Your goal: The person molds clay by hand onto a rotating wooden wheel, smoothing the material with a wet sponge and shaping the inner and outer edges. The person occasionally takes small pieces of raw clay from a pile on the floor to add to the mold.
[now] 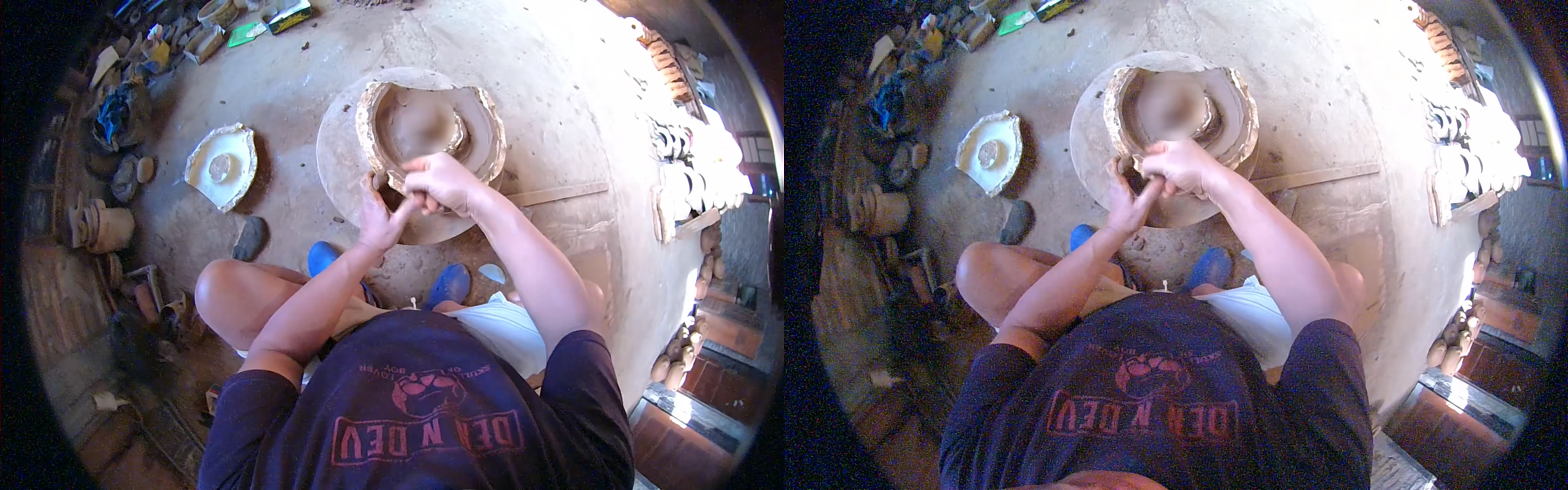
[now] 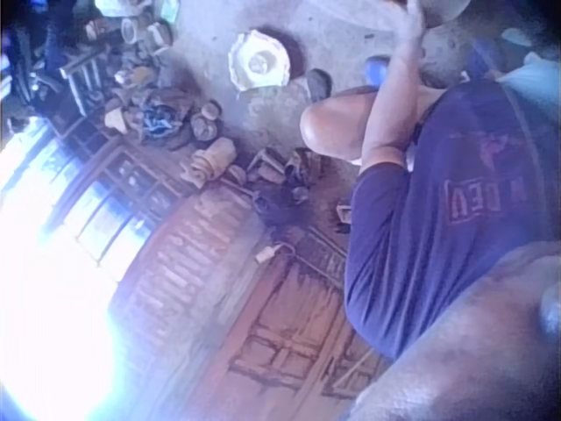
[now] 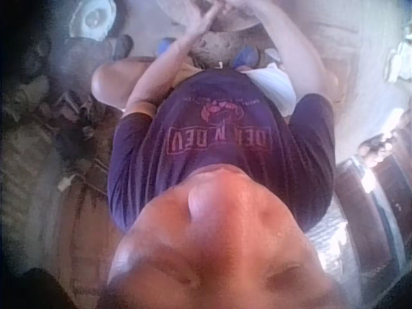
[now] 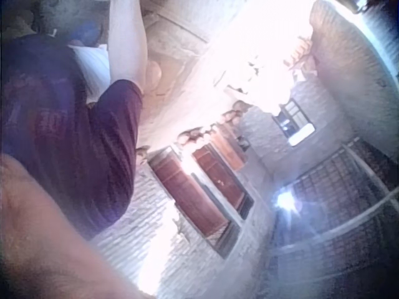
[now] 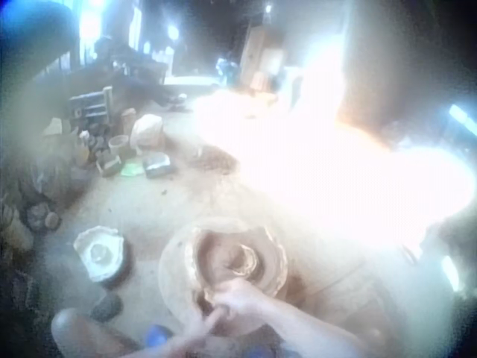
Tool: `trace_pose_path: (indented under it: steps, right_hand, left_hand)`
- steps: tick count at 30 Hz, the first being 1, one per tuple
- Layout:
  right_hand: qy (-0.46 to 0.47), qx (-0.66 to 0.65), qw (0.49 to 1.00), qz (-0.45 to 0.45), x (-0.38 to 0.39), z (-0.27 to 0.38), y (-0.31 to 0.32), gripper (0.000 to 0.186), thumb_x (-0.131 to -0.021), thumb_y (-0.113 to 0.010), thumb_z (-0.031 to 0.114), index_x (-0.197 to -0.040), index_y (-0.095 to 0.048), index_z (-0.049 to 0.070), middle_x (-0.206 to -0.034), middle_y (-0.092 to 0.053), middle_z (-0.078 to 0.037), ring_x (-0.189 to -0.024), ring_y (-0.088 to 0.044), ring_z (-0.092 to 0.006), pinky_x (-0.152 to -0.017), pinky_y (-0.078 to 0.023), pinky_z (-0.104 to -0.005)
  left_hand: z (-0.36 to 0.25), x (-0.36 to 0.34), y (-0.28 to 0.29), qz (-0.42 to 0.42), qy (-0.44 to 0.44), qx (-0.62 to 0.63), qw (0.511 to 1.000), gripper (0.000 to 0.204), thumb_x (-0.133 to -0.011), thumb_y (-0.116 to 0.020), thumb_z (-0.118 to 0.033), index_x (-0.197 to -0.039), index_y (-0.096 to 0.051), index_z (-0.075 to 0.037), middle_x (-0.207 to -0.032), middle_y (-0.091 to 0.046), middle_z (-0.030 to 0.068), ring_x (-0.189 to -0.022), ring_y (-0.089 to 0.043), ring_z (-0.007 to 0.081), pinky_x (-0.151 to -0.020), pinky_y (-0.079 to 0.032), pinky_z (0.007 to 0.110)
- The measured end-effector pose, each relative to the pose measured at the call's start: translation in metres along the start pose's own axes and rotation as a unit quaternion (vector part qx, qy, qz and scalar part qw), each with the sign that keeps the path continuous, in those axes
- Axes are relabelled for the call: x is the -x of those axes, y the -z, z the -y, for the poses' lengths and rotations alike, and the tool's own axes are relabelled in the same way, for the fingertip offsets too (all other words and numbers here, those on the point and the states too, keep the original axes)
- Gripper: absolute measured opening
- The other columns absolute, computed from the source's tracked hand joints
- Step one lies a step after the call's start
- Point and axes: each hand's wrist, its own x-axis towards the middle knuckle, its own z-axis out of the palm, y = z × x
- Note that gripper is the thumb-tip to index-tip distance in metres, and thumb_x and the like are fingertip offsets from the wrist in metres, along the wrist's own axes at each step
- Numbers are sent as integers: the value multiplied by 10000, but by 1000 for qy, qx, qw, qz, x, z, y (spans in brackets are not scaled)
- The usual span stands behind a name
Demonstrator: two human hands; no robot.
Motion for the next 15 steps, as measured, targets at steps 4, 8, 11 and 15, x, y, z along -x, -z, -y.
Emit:
trace_pose_path:
  steps: [4, 8, 11, 15]
  right_hand:
    - [210, -254, 930, -163, 24, 15, 11, 389, -931, -704, 128, -1269, -657, -59, -729, -674, -58, -503, -613, -122, -484, -541, -264]
    - [260, -204, 794, -510, 42, -65, 94, 291, -956, -681, 139, -1198, -684, -22, -705, -647, -33, -571, -609, -94, -536, -521, -244]
    - [111, -248, 763, -587, 16, -207, 160, 139, -938, -684, 174, -945, -727, 42, -710, -659, -35, -592, -603, -112, -562, -526, -286]
    - [-115, 322, 886, -313, -37, -352, 116, 133, -832, -682, 152, -821, -778, 61, -890, -769, -139, -795, -734, -282, -708, -595, -422]
  left_hand:
    - [20, -22, 31, -64, -8, 16, 998, 390, -1103, -523, -264, -1332, -526, 52, -1129, -669, 202, -1137, -638, 321, -1013, -487, 414]
    - [16, -29, 51, -50, 58, 89, 993, 282, -1105, -502, -234, -1156, -614, 20, -1051, -685, 115, -979, -634, 202, -887, -496, 338]
    - [-8, -11, 40, -91, 144, 148, 974, 238, -1096, -473, -200, -1200, -575, -11, -1039, -677, 90, -892, -654, 167, -751, -534, 348]
    - [-33, 24, 36, -56, 299, 229, 925, 312, -1079, -460, -225, -1351, -472, -72, -1094, -651, 84, -913, -699, 192, -660, -561, 373]
